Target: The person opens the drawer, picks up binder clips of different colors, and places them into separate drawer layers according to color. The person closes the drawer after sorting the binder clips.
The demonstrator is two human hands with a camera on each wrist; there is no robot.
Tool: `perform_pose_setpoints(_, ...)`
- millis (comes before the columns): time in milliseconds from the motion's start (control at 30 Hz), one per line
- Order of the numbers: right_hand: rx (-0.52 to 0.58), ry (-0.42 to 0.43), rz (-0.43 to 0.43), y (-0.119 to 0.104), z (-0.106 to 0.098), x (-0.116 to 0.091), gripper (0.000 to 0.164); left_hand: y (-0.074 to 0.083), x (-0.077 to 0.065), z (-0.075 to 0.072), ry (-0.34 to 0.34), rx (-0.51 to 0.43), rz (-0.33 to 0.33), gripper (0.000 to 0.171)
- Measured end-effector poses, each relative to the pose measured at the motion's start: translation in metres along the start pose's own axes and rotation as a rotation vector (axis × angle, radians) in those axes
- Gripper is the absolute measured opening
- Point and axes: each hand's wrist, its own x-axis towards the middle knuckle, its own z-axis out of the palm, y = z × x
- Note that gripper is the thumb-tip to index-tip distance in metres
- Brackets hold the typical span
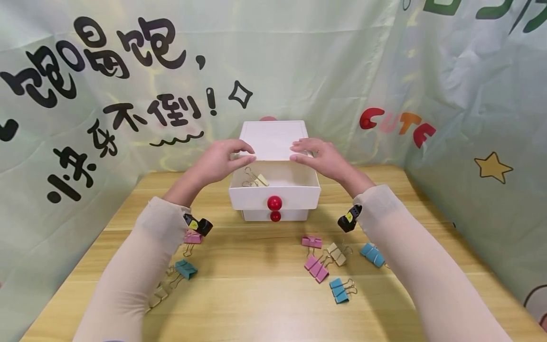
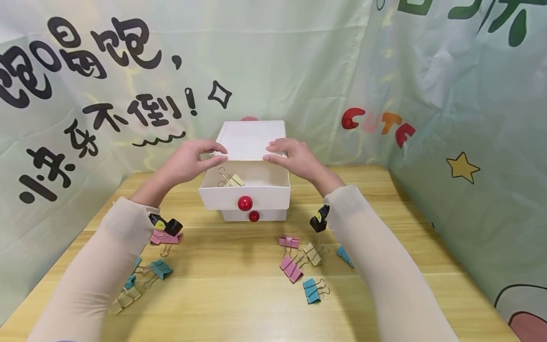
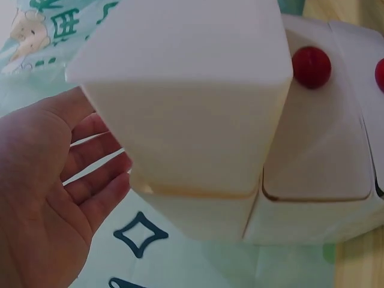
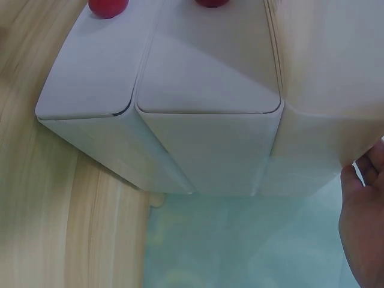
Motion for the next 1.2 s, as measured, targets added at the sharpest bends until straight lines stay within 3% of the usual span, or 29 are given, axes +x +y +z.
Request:
perform_pose_setpoints(267, 0.004, -0.011, -0.001, 0.003, -0.004, 0.001, 0.059, -0.017, 0.009, 0.001, 0.0, -0.088, -0.065, 0.026)
perform_pose_setpoints(533, -0.014, -0.025, -0.015, 0.008, -0.007, -0.001, 0.058, -0.027, 0.024, 0.007, -0.018, -0.169, -0.06, 0.029)
perform_pose_setpoints(967, 0.021, -0.038, -0.022, 0.012, -0.008, 0.001, 0.056, -0.032, 0.042, 0.015, -0.102, -0.105, -0.09, 0.044)
perform_pose_setpoints(1200, 0.02, -0.037, -0.034, 0.007, -0.008, 0.006, 0.057, -0.036, 0.046, 0.015, -0.139, -0.096, -0.07, 0.055)
